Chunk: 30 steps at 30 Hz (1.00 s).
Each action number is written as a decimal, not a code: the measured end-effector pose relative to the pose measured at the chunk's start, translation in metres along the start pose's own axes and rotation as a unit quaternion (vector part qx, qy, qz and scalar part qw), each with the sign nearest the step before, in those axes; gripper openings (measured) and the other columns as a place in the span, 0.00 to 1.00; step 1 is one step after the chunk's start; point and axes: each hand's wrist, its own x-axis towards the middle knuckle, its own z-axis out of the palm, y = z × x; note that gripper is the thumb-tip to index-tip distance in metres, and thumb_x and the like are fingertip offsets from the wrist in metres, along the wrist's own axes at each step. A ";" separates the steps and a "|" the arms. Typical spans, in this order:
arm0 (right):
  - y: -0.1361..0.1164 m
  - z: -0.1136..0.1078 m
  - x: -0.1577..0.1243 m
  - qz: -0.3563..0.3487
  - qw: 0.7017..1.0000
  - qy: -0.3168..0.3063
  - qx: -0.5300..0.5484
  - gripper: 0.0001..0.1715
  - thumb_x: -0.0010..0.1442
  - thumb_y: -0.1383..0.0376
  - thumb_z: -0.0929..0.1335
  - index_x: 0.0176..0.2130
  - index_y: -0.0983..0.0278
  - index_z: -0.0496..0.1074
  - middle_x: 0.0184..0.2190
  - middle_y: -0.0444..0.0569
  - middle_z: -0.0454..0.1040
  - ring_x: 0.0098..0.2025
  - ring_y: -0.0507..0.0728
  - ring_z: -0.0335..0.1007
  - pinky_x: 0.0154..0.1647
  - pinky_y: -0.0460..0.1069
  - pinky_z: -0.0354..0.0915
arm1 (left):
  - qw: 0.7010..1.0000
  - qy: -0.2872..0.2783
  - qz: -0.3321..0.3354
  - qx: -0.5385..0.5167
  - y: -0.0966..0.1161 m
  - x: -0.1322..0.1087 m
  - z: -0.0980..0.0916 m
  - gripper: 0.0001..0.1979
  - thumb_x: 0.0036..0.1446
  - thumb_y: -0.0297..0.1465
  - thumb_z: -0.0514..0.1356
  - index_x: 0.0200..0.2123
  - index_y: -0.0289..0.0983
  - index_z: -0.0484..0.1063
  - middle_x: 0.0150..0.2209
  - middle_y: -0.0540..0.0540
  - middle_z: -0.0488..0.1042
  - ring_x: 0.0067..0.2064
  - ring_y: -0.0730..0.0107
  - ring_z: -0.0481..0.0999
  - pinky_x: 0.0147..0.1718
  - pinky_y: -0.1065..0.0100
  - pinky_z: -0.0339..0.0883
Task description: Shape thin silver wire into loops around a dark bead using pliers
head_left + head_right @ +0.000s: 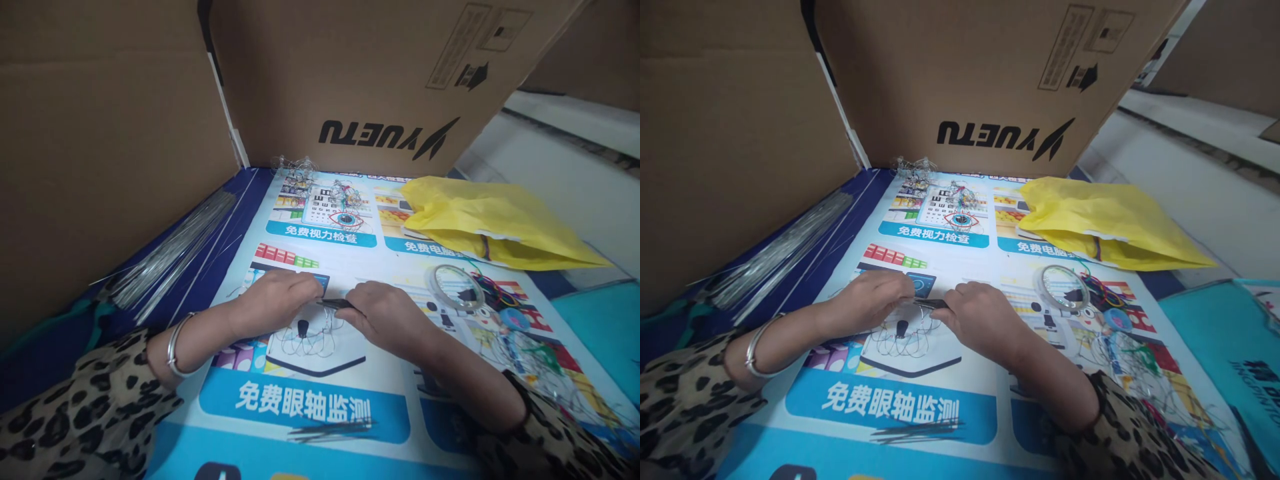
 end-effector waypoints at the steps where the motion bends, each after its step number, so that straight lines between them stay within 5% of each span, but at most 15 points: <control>1: 0.000 0.001 0.000 -0.003 1.000 0.004 -0.004 0.22 0.63 0.53 0.56 0.32 0.65 0.69 0.29 0.49 0.72 0.32 0.55 0.67 0.31 0.48 0.55 | 1.000 -0.004 0.000 0.001 0.000 0.000 0.001 0.07 0.57 0.22 0.47 0.33 0.36 0.62 0.31 0.49 0.71 0.32 0.72 0.70 0.31 0.72 0.62; 19: 0.000 0.008 -0.002 -0.021 0.998 0.053 -0.041 0.20 0.62 0.54 0.58 0.30 0.65 0.67 0.27 0.49 0.72 0.31 0.56 0.66 0.30 0.49 0.52 | 0.999 0.006 -0.052 -0.014 0.002 0.000 -0.001 0.07 0.57 0.25 0.47 0.31 0.36 0.63 0.27 0.49 0.71 0.28 0.72 0.71 0.26 0.72 0.61; 30: -0.001 0.000 -0.001 0.036 0.997 0.047 -0.039 0.21 0.62 0.53 0.58 0.31 0.65 0.68 0.28 0.49 0.72 0.32 0.56 0.66 0.30 0.48 0.52 | 0.994 0.076 -0.075 0.010 0.005 0.000 0.005 0.05 0.56 0.27 0.49 0.29 0.36 0.63 0.22 0.53 0.68 0.23 0.76 0.67 0.23 0.74 0.55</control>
